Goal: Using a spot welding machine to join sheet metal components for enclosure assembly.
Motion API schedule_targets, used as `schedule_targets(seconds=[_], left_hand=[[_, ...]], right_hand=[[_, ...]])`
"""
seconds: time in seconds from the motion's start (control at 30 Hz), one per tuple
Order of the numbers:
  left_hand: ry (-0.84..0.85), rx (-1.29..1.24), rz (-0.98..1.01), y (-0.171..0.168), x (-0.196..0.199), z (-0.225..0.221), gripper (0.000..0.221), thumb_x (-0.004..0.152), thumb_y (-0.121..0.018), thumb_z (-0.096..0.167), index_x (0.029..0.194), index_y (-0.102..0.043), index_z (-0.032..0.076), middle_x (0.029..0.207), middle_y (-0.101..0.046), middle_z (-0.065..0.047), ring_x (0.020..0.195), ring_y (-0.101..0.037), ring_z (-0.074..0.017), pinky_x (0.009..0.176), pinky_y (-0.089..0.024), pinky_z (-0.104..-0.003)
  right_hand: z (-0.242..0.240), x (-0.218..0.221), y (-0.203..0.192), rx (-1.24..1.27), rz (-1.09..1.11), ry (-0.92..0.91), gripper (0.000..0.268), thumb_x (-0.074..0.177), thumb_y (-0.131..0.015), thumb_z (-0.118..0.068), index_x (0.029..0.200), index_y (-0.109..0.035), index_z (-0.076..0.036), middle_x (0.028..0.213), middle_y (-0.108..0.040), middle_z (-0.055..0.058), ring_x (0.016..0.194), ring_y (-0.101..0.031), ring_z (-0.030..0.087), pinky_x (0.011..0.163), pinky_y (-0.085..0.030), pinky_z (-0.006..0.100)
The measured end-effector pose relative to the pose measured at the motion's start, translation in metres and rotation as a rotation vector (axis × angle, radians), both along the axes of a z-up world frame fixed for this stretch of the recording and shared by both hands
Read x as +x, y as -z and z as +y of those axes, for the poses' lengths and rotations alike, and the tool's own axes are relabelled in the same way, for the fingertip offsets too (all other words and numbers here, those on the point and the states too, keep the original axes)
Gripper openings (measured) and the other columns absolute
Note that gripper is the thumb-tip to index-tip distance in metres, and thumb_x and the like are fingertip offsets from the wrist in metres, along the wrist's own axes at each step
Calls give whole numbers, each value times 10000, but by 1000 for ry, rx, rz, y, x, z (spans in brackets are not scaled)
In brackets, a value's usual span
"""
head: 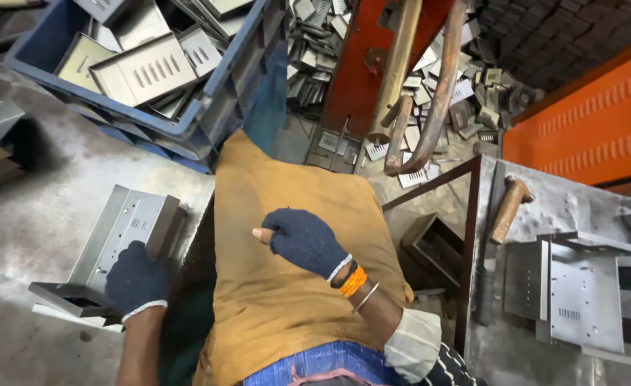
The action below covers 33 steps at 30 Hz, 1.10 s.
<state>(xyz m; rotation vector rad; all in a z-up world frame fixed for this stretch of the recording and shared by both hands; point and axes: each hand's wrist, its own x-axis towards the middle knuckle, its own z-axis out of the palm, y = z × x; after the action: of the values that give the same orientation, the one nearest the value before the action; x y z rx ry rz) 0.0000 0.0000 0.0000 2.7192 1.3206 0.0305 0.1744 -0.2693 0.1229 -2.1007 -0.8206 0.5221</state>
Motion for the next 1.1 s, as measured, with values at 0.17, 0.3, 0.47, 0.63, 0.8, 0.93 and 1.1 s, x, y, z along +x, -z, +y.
schedule_targets(seconds=[0.17, 0.3, 0.47, 0.63, 0.8, 0.93, 1.1], left_hand=[[181, 88, -144, -59, -5, 34, 517, 796, -775, 367, 1238, -699, 110, 1082, -722, -164, 952, -696, -381, 833, -545, -506], [315, 176, -92, -193, 3, -5, 644, 763, -791, 410, 1334, -684, 134, 1114, -722, -135, 955, -709, -333, 795, -560, -463], [857, 406, -281, -264, 25, -43, 455, 823, -724, 289, 1263, -718, 172, 1037, -731, -73, 960, -704, -274, 856, -525, -447], [663, 525, -1078, -200, 101, 8, 267, 938, -745, 244, 1138, -728, 68, 1069, -699, -113, 1056, -637, -296, 973, -471, -448], [613, 484, -505, -161, 212, 55, 290, 726, -847, 309, 924, -766, 114, 880, -706, -132, 867, -678, -336, 795, -496, -456], [634, 450, -201, -81, 293, 121, 236, 720, -796, 320, 856, -787, 127, 845, -737, -150, 815, -721, -339, 696, -530, -469], [825, 368, 32, -81, 312, 128, 208, 874, -711, 299, 823, -810, 123, 836, -753, -184, 819, -745, -367, 691, -559, -483]], right_hand=[[30, -16, -44, 169, -64, -71, 211, 887, -747, -313, 945, -716, -112, 855, -702, 85, 770, -704, 258, 706, -541, 399], [56, -36, -120, 439, -602, -109, 415, 766, -755, -200, 1154, -678, -73, 1133, -684, 137, 987, -675, 329, 837, -539, 428], [67, -31, -69, 260, -775, -6, 460, 652, -780, -172, 1096, -697, -84, 1038, -705, 122, 952, -695, 328, 858, -551, 453], [25, -15, -68, 112, -420, 321, 408, 663, -874, -297, 966, -708, -79, 825, -712, 109, 746, -699, 297, 677, -545, 404], [-24, -18, -119, 520, -103, 590, 303, 795, -872, -143, 1021, -709, -24, 886, -758, 39, 765, -697, 151, 703, -563, 325], [-68, -25, -144, 701, -45, 681, 348, 844, -826, -161, 1121, -666, -24, 996, -738, 58, 869, -694, 176, 786, -568, 344], [-138, -11, -156, 989, 64, 843, 428, 926, -752, -194, 1288, -595, -27, 1178, -705, 91, 1041, -689, 217, 925, -574, 375]])
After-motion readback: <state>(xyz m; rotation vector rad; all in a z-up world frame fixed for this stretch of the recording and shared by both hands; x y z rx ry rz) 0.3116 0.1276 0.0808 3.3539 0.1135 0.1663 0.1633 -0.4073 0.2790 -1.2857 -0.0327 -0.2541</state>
